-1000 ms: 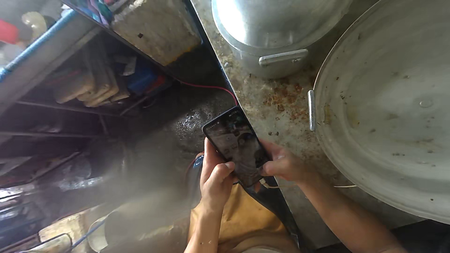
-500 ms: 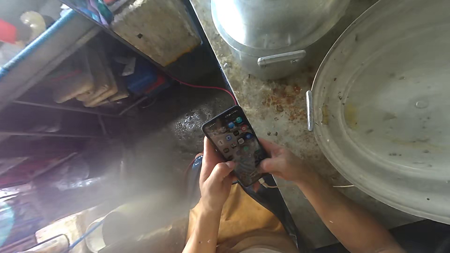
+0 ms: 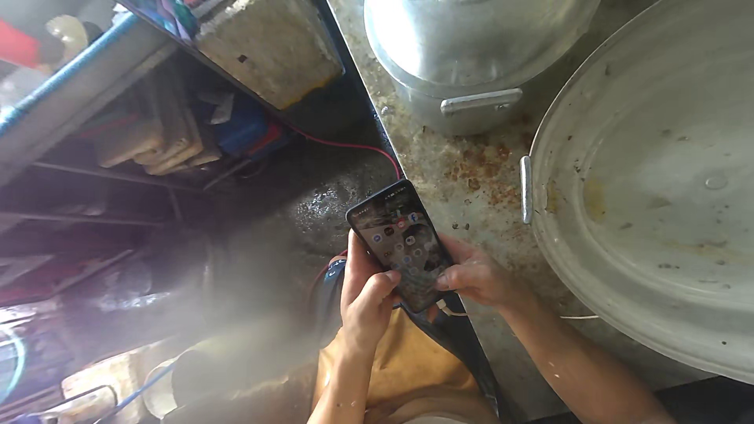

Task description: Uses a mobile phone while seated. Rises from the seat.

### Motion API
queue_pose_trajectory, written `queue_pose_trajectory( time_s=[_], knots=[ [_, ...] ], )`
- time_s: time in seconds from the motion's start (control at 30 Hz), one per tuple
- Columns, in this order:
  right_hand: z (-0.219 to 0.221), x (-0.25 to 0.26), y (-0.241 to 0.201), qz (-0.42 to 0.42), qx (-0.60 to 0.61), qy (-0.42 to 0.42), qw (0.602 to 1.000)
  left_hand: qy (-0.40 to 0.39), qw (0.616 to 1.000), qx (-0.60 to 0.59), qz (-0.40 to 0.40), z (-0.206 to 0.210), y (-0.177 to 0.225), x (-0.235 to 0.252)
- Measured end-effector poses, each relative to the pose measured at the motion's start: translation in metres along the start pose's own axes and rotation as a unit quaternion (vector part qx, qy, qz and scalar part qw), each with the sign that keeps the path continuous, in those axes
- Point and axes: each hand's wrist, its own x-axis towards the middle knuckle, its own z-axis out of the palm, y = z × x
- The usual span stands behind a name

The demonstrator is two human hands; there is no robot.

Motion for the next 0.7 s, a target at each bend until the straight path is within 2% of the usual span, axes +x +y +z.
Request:
queue_pose_trajectory(
  time_s=[0.17,0.33,0.47,0.7],
  knots=[
    [0.0,0.002,0.001,-0.011,-0.008,-0.001,1.0,0.004,1.0,0.008,0.004,0.001,0.001,-0.001],
    [-0.005,-0.007,0.002,-0.044,-0.058,0.021,0.997,0.05,0.999,0.008,-0.018,0.014,0.0,-0.004],
    [-0.009,-0.001,0.009,-0.047,-0.056,0.014,0.997,0.03,0.998,0.051,0.009,0.011,0.009,0.004],
    [-0.01,0.001,0.01,-0.034,-0.076,0.023,0.996,0.006,0.999,0.044,0.025,0.006,0.013,0.005]
  ],
)
